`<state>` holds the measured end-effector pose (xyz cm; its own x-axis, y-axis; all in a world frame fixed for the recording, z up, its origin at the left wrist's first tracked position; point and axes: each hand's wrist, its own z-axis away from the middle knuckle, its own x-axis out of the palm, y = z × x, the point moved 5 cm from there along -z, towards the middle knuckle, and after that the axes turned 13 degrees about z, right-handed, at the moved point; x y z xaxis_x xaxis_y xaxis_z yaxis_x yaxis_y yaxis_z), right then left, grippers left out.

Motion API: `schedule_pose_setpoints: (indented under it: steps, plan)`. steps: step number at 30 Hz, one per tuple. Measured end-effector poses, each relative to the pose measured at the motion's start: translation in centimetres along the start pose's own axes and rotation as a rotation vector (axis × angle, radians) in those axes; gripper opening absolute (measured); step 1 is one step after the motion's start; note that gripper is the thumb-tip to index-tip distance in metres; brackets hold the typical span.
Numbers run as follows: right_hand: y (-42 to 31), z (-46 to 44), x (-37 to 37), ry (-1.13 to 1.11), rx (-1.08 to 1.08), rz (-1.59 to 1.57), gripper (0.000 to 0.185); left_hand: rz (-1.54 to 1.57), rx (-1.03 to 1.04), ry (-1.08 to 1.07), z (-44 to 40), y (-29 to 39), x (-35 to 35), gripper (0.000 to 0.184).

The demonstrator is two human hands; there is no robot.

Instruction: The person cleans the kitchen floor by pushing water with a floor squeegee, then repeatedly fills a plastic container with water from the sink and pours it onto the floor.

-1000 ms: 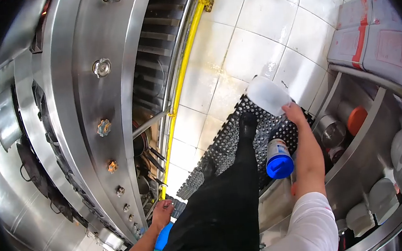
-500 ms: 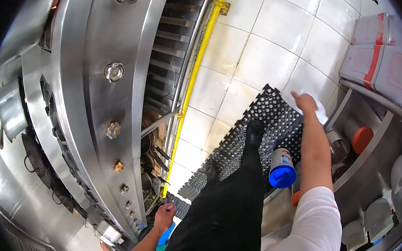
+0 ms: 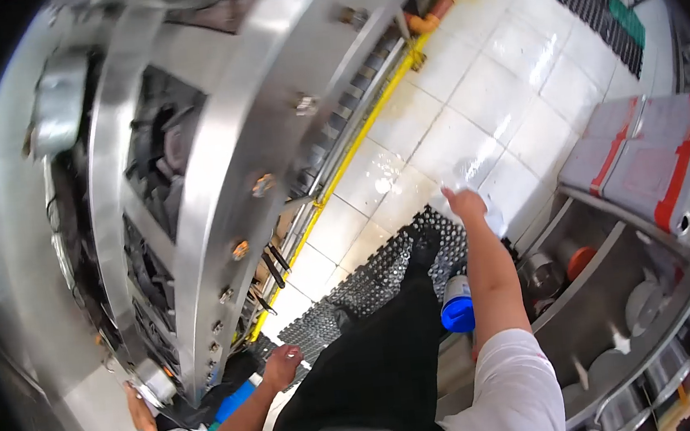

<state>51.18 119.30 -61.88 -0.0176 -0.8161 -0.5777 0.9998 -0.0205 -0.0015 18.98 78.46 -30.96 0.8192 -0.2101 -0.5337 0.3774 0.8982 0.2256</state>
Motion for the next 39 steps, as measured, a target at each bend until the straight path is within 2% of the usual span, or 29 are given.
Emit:
schedule_pose_setpoints:
  steps: [1,4,5,6,7,8,9,10,11,12,13,14,15,16,17,18,20,21,22,24,25,26,28,31,32,34,35,36,39]
  plan:
    - [1.3,0.3,1.6,-0.041,-0.076,-0.019,0.081,0.067,-0.065,0.003,0.8,0.2,-0.6,0.033]
    - [4.7,5.0,2.7,-0.010,-0.151,0.060,0.091,0.255,-0.023,0.070,3.3,-1.7,-2.3,0.033]
    - [5.1,6.7,2.9,-0.027,-0.225,0.168,0.074,0.309,0.022,0.122,4.2,-2.6,-2.9,0.034]
    - [6.8,3.0,8.1,0.026,-0.567,0.402,0.047,0.382,0.017,0.198,4.9,-4.4,-3.5,0.034]
    - [8.6,0.8,11.9,0.286,-0.777,0.556,0.039,0.377,0.057,0.205,5.5,-6.7,-3.5,0.034]
    - [6.1,6.8,8.7,0.219,-0.929,0.599,0.041,0.375,0.088,0.217,6.3,-9.3,-3.3,0.034]
    - [3.3,12.7,6.0,0.185,-1.080,0.736,0.035,0.463,0.055,0.310,7.4,-12.3,-3.4,0.034]
    - [1.7,14.6,5.2,0.022,-0.622,0.517,0.035,0.516,-0.009,0.284,8.2,-15.4,-2.7,0.034]
    - [-1.4,18.9,4.6,0.047,-0.889,0.536,0.049,0.572,-0.058,0.248,9.0,-18.4,-1.8,0.034]
    - [-3.9,20.3,6.2,0.041,-1.125,0.687,0.047,0.658,-0.073,0.312,9.6,-21.5,-1.4,0.034]
    - [-7.3,23.7,6.2,-0.018,-1.179,0.776,0.034,0.618,-0.126,0.307,10.3,-24.9,-0.2,0.033]
    - [-10.1,26.3,7.8,0.052,-1.275,0.918,0.031,0.576,-0.179,0.288,11.3,-27.8,1.4,0.033]
    - [-13.1,27.5,9.3,-0.054,-1.073,0.929,0.032,0.631,-0.260,0.315,12.6,-30.3,2.5,0.029]
    - [-15.7,26.7,12.5,-0.037,-1.130,0.991,0.037,0.706,-0.273,0.341,12.6,-33.6,4.6,0.029]
    - [-21.1,34.4,12.4,-0.129,-0.988,0.897,0.054,0.452,-0.111,0.310,11.1,-36.9,7.3,0.026]
    - [-25.5,39.6,14.2,-0.101,-1.045,0.929,0.061,0.195,0.037,0.281,10.8,-38.6,9.9,0.023]
    - [-32.2,47.7,19.1,-0.135,-1.198,1.032,0.071,0.212,0.008,0.305,14.0,-41.4,9.9,0.022]
    - [-35.4,55.1,20.6,-0.254,-1.246,1.006,0.071,0.427,-0.031,0.404,16.0,-42.8,10.0,0.023]
    - [-37.9,57.8,23.5,-0.291,-1.315,1.072,0.069,0.625,-0.069,0.506,17.9,-44.5,9.9,0.023]
    - [-42.1,59.2,30.2,-0.289,-1.451,1.095,0.062,1.166,-0.270,0.685,19.2,-48.5,12.8,0.021]
    - [-43.8,63.5,32.3,-0.406,-1.495,1.082,0.061,1.209,-0.298,0.694,20.7,-49.3,13.2,0.021]
    - [-45.1,68.7,34.1,-0.292,-1.487,1.221,0.059,1.356,-0.415,0.764,23.3,-50.7,13.2,0.021]
    - [-47.4,71.7,39.7,-0.338,-1.580,1.259,0.060,1.663,-0.635,0.829,26.5,-53.4,14.1,0.026]
    - [-49.8,76.7,47.9,-0.435,-1.696,1.279,0.064,1.883,-0.745,1.037,30.1,-56.5,17.5,0.027]
    - [-50.5,78.8,51.0,-0.447,-1.673,1.383,0.067,1.976,-0.806,1.072,32.1,-56.8,18.0,0.026]
    - [-50.9,81.4,55.8,-0.480,-1.633,1.526,0.073,1.960,-0.821,1.143,34.2,-57.1,19.8,0.022]
    - [-50.8,83.0,59.2,-0.512,-1.643,1.551,0.076,2.119,-0.881,1.196,36.2,-56.8,20.4,0.023]
    - [-50.2,84.4,62.3,-0.530,-1.654,1.578,0.076,2.280,-0.944,1.240,37.9,-56.2,21.8,0.023]
    - [-48.6,88.1,71.2,-0.475,-1.734,1.705,0.067,2.425,-1.052,1.308,38.5,-54.9,28.0,0.021]
